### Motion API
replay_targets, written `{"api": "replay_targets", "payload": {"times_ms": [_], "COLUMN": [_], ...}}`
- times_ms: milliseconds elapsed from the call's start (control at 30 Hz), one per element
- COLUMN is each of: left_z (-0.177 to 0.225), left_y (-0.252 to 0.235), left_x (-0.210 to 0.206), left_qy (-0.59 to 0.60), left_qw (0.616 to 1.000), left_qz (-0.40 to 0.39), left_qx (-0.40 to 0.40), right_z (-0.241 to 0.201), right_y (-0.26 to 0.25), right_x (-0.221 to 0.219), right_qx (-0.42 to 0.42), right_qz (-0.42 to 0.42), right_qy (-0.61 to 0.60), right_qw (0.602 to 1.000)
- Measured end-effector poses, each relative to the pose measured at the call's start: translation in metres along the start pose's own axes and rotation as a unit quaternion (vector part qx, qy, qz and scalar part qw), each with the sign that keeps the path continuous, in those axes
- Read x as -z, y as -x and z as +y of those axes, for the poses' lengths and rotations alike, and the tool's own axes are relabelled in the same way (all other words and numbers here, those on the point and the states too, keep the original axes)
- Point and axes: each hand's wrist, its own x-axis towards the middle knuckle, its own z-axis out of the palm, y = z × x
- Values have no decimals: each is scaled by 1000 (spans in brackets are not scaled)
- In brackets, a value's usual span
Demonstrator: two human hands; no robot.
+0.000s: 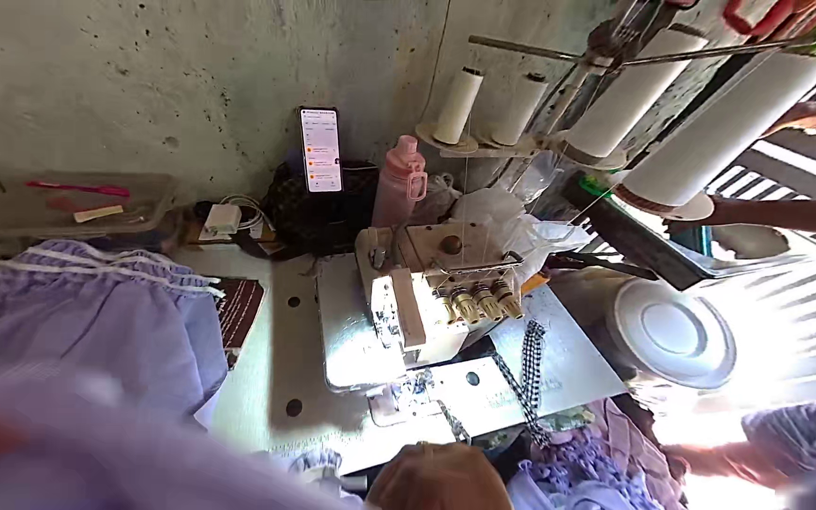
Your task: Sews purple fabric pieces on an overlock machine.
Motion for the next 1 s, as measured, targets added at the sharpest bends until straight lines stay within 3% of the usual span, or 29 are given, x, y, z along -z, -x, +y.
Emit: {"api": "replay_targets", "payload": {"times_ms": [33,67,100,133,200,267,333,600,667,800,900,1000], "left_z": [-9,11,14,6,-23,-37,-44,-53,-52,-44,-54,-50], "left_y": [-33,-56,-76,-83,-75,-56,-40,-37,-47,-76,-64,0], "left_x": [-13,-69,-109,-135,-176,-212,-235,-254,-259,-267,-263,-239], "left_qy": [-187,-372,-449,-464,-410,-335,-345,-422,-452,-442,-425,-352], "left_qw": [975,928,893,884,902,917,908,898,880,856,887,935], "left_qz": [-93,-8,-7,-53,-134,-212,-235,-122,-144,-218,-149,-35], "left_qx": [-79,13,27,26,-24,-40,-38,8,29,159,105,26], "right_z": [10,26,44,62,88,97,97,104,108,121,118,105], "right_y": [2,4,5,7,11,16,19,14,10,2,9,36], "right_x": [5,7,7,8,11,14,16,23,25,31,31,34], "right_qx": [-44,-91,-134,-173,-209,-215,-224,-251,-235,-184,-184,-205], "right_qz": [40,96,150,195,222,223,220,277,288,301,314,289], "right_qy": [12,49,98,147,235,267,282,247,236,250,190,93], "right_qw": [998,990,975,954,923,913,907,894,898,902,912,931]}}
